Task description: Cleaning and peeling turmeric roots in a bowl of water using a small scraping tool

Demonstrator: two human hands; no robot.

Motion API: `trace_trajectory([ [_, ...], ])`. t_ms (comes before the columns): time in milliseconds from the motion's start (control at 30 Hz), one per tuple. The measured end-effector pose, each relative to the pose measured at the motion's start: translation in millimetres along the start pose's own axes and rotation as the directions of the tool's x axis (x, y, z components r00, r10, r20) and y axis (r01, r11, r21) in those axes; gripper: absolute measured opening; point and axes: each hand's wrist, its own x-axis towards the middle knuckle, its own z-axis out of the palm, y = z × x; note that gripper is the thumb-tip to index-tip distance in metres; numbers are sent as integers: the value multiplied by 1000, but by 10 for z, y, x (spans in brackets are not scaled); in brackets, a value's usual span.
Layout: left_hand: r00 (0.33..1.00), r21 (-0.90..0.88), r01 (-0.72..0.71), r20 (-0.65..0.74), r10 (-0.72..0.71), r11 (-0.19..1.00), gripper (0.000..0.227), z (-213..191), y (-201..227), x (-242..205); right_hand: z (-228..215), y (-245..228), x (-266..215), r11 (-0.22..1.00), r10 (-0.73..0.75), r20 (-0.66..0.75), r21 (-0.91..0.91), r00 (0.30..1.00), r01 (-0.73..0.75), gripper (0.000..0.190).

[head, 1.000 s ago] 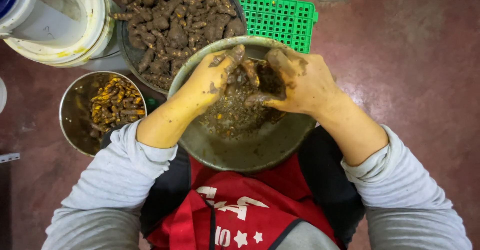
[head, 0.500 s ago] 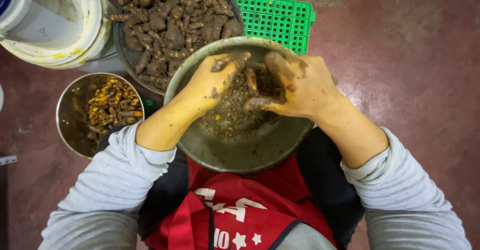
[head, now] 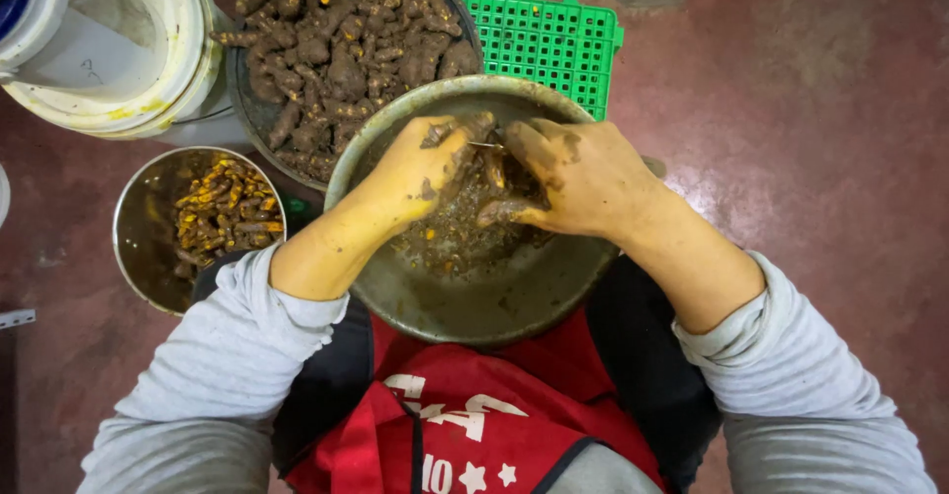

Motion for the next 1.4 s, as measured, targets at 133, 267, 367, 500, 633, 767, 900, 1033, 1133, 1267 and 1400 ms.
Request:
trace_trajectory([
  [133,999,52,-10,39,8,999,35,-63,-331,269,212,147,-43,999,-36,-16,-16,999,35,68],
  [267,1000,-165,10,3,-10,986,31,-112,-168,149,154,109,-47,998,-68,-135,-4,988,68,44],
  [367,1000,-222,-2,6,3,975,27,-96,-163,114,69,65,-19,997,-53,-167,39,985,60,52],
  [500,999,-321,38,28,-31,946,32,-20,-78,-7,222,167,-45,998,-49,-166,35,985,55,57],
  [633,998,-253,55,-8,-59,966,35,-37,-195,73,275,277,-103,999,-46,-247,-14,968,44,44],
  [767,998,-47,-36,-46,34,998,32,-42,-52,-7,307,255,-117,997,-72,-288,12,955,79,49],
  [900,986,130,-136,-78,146,982,25,-120,-316,175,172,133,-86,991,-69,-352,80,934,103,60],
  [1033,994,-48,-56,-96,51,997,25,-109,-330,76,370,261,-84,987,-96,-386,80,917,137,46],
  [1133,973,241,-226,94,209,944,46,-159,-358,102,353,266,-89,976,-101,-434,133,895,175,48],
  [1267,897,358,-441,220,385,823,55,-111,-8,-144,260,261,-58,931,-73,-484,280,872,234,32],
  [1400,840,439,-543,305,449,716,33,-190,-54,-108,195,227,-70,891,-37,-498,376,866,254,31],
])
